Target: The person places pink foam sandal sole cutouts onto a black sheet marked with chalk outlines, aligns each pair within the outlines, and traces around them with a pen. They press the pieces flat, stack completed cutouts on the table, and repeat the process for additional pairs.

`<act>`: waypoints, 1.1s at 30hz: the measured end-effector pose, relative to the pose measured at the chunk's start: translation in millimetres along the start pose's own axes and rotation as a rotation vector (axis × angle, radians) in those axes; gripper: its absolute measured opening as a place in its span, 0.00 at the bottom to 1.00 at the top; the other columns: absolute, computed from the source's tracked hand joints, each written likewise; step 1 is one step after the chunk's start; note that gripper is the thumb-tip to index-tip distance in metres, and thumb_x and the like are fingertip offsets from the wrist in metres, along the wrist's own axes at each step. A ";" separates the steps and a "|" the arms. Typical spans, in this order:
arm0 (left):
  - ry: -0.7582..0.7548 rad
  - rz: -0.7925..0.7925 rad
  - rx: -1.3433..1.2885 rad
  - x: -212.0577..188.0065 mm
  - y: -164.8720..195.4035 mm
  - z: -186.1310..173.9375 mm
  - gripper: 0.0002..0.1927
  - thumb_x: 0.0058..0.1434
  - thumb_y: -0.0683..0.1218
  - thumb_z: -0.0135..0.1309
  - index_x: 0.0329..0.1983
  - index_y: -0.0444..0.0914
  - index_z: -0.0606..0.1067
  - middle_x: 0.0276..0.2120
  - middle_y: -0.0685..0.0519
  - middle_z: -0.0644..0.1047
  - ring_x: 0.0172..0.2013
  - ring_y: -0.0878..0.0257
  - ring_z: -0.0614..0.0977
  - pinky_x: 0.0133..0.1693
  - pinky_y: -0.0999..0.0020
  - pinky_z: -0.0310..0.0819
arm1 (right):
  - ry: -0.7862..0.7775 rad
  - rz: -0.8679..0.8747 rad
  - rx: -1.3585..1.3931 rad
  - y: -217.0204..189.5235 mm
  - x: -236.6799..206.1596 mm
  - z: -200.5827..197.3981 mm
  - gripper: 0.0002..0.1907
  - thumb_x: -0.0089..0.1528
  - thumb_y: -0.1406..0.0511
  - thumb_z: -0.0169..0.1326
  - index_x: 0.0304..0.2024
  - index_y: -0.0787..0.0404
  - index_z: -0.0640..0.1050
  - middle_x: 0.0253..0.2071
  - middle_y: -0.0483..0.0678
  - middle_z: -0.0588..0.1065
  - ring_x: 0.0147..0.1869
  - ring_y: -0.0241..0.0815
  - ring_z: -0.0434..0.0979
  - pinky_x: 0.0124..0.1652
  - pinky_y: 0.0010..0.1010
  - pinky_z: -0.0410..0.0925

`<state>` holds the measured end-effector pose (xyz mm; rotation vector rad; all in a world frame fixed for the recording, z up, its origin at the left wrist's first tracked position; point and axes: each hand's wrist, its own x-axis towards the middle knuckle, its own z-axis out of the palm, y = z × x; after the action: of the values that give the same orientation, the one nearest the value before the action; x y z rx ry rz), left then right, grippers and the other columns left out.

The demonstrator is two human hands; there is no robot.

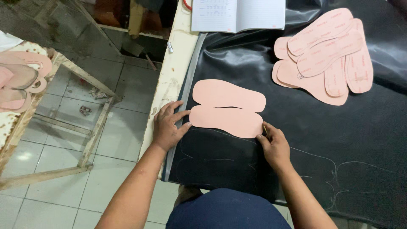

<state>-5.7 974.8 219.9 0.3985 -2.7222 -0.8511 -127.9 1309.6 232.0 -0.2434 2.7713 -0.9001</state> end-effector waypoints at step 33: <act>0.020 0.051 0.000 -3.6 -0.3 -6.1 0.20 0.52 0.54 0.65 0.50 0.50 0.82 0.65 0.55 0.71 0.67 0.52 0.65 0.65 0.49 0.57 | -0.063 0.014 0.100 -0.9 -1.1 -6.6 0.27 0.59 0.62 0.61 0.62 0.55 0.76 0.50 0.52 0.76 0.49 0.46 0.78 0.52 0.36 0.70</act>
<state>-0.3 972.6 224.0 0.3350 -2.7018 -0.8290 -128.4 1312.9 237.9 -0.2310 2.6577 -1.0066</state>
